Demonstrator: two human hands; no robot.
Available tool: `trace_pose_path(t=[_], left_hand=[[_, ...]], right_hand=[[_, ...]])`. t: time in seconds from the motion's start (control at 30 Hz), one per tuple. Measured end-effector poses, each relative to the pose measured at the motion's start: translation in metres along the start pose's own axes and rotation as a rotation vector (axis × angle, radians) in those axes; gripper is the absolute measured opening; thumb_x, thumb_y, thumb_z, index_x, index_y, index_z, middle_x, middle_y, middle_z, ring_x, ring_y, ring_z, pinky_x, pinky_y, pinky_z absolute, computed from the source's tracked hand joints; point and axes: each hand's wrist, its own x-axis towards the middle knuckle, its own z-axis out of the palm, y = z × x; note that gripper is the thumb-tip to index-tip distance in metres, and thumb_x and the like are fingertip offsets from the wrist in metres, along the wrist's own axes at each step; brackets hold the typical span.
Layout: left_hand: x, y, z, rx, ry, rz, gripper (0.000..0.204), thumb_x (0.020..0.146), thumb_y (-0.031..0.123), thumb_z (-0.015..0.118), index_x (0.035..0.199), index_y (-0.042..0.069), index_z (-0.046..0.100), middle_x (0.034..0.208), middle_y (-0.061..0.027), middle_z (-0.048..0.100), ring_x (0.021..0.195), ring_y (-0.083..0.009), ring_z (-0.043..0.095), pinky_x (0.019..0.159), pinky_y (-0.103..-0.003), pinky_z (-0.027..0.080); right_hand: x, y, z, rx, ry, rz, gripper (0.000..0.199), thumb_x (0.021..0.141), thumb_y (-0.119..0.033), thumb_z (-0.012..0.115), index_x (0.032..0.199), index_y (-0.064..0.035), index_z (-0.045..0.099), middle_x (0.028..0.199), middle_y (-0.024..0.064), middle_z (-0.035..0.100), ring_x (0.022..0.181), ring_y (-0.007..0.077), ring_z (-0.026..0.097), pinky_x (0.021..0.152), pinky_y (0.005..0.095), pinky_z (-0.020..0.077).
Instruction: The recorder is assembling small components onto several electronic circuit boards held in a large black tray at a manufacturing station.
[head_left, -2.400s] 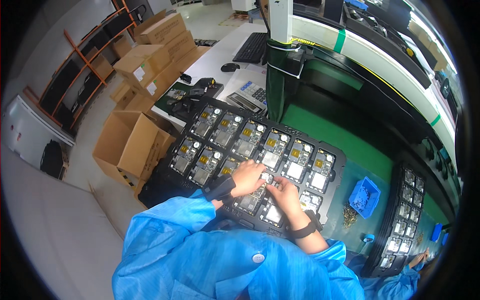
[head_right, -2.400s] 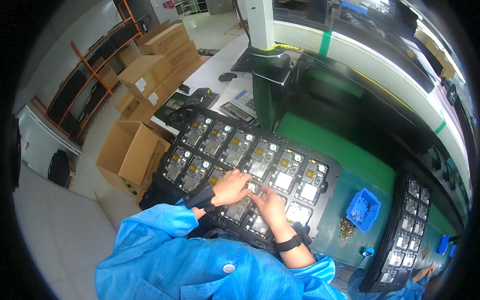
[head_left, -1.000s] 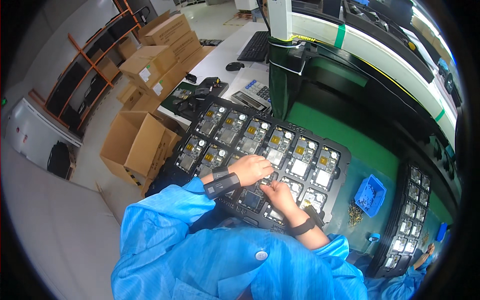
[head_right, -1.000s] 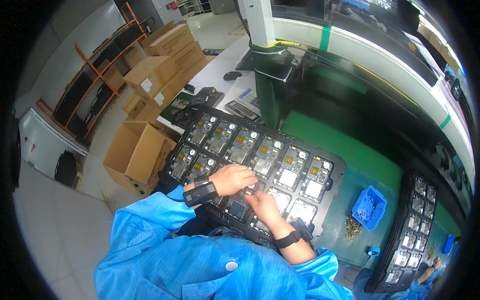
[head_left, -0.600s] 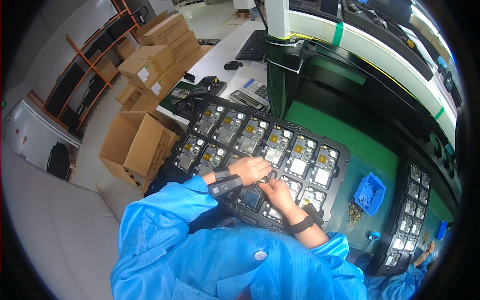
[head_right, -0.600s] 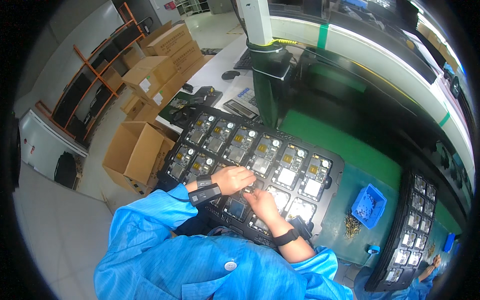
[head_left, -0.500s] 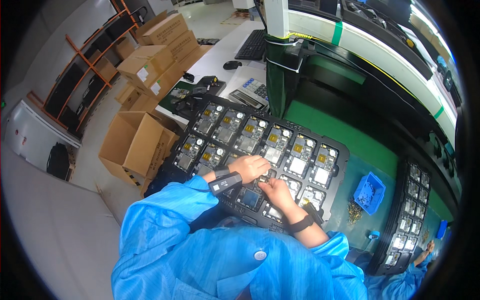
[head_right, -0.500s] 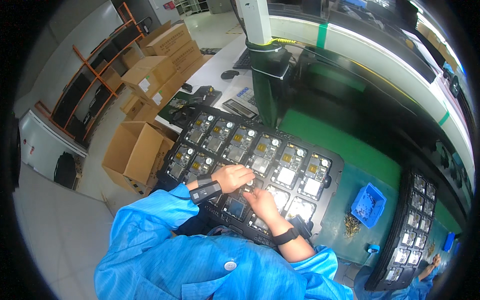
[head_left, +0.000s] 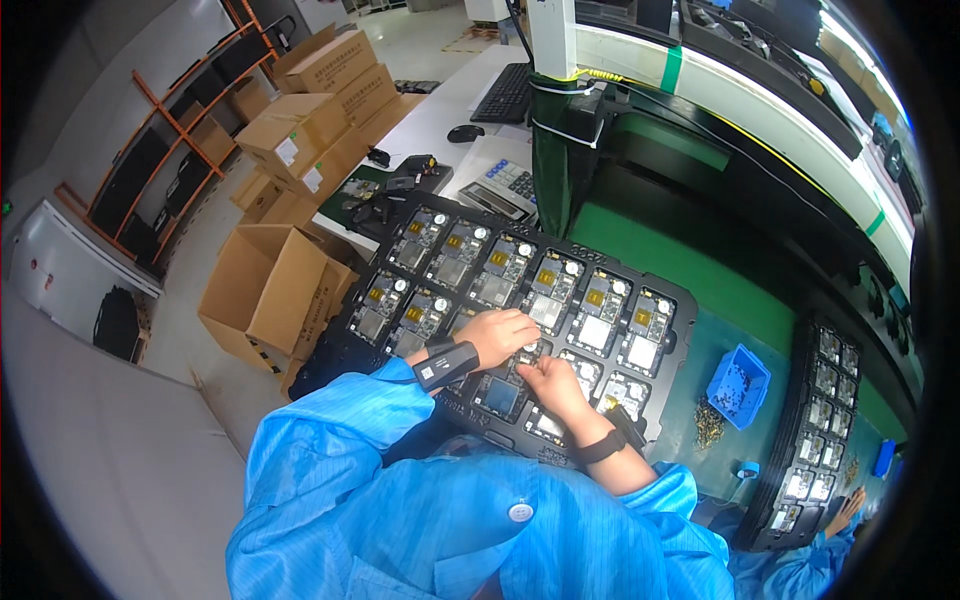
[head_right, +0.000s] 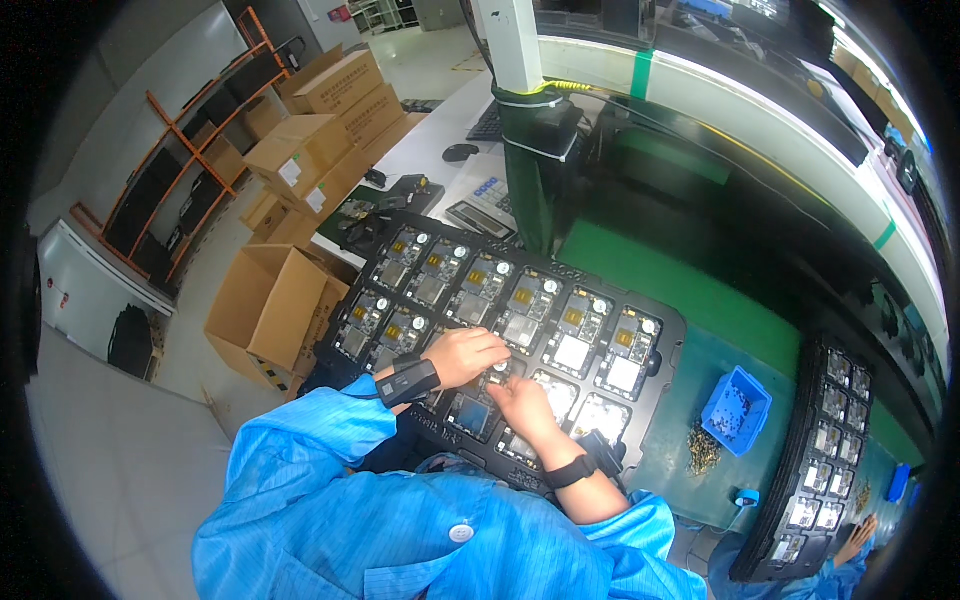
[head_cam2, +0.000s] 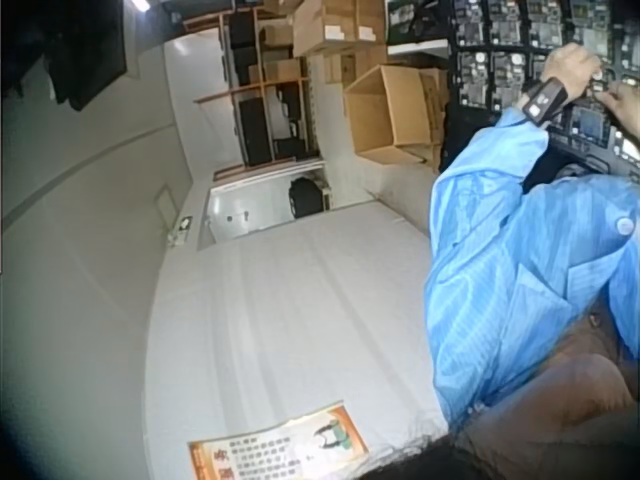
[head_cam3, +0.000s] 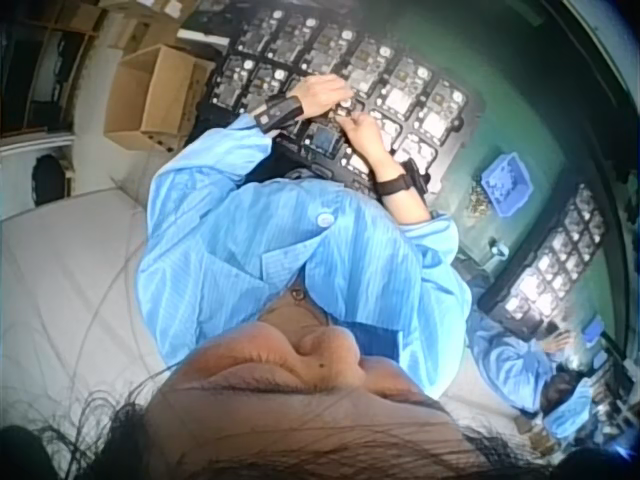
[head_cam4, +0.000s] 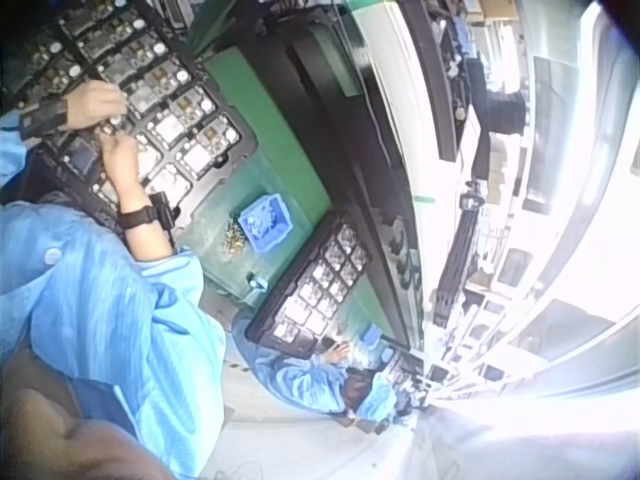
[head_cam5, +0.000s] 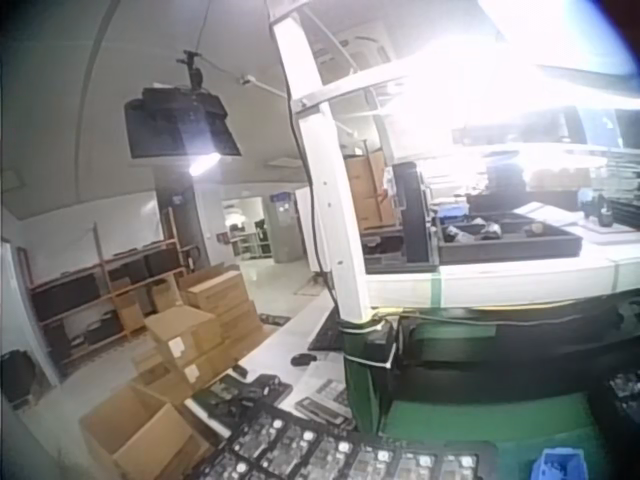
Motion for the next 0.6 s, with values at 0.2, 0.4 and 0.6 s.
trace_pose_path(t=[0.2,0.4,0.6], left_hand=[[0.008,0.004,-0.005,0.156,-0.221,0.010,0.021,0.068,0.010,0.053,0.087,0.005,0.057,0.081,-0.0051,0.056,0.075,-0.0189,0.057,0.068,-0.029,0.048],[-0.004,-0.002,0.001,0.158,-0.099,0.073,0.024,0.068,0.010,0.052,0.091,0.003,0.057,0.086,-0.0076,0.058,0.077,-0.0209,0.058,0.068,-0.030,0.049],[-0.011,-0.004,0.008,-0.016,0.081,-0.122,0.021,0.070,0.004,0.059,0.091,0.003,0.058,0.087,-0.0095,0.060,0.078,-0.0244,0.060,0.066,-0.032,0.050]], right_hand=[[0.003,0.009,0.005,0.031,0.040,-0.041,0.034,0.077,-0.026,0.062,0.060,0.0023,0.053,0.047,0.0106,0.049,0.044,0.0150,0.044,0.044,0.0336,0.0371],[0.001,0.004,0.004,0.012,0.050,-0.066,0.035,0.077,-0.027,0.061,0.061,0.0024,0.053,0.048,0.0108,0.050,0.044,0.0166,0.046,0.045,0.0339,0.0380],[0.000,-0.003,0.000,0.001,-0.017,0.037,0.035,0.076,-0.030,0.059,0.069,0.0051,0.058,0.064,0.0259,0.056,0.067,0.0393,0.057,0.060,0.0424,0.0446]])
